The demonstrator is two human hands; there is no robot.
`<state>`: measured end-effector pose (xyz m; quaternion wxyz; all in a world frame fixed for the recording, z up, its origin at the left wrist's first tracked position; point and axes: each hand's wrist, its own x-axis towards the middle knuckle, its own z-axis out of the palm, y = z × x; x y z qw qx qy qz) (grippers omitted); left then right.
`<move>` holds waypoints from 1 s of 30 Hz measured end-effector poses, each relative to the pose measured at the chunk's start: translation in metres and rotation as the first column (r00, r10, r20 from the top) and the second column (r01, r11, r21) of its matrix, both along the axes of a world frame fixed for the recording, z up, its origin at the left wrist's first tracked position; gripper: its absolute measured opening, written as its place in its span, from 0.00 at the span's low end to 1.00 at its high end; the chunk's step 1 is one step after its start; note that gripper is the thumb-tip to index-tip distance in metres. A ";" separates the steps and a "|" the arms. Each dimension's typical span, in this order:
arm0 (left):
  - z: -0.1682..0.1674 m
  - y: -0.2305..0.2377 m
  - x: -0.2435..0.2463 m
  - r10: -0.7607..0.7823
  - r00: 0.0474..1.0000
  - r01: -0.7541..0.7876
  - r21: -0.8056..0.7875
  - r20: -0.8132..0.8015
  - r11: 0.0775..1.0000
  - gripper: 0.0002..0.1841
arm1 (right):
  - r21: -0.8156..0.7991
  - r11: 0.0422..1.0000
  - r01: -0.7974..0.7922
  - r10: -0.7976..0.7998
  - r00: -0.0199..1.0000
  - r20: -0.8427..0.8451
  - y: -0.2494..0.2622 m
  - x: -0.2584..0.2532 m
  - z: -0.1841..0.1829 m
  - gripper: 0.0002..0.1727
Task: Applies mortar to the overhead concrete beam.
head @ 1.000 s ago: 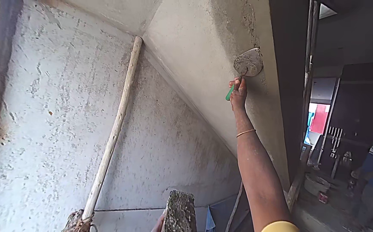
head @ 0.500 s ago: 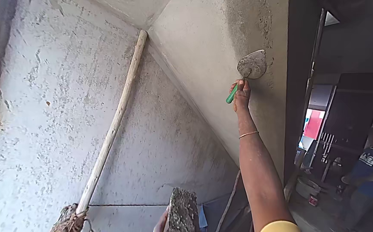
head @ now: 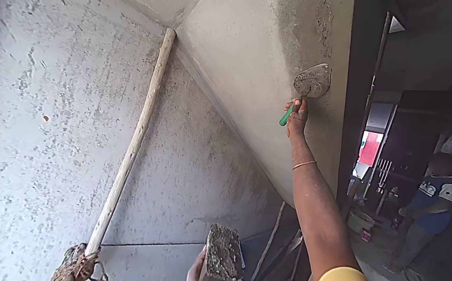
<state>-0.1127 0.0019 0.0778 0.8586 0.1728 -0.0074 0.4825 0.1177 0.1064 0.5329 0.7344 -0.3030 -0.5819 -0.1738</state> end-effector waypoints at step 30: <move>-0.002 0.009 -0.002 0.035 0.999 -0.035 -0.027 0.017 0.999 0.35 | -0.061 0.997 -0.055 0.057 0.998 0.028 0.000 0.007 -0.003 0.20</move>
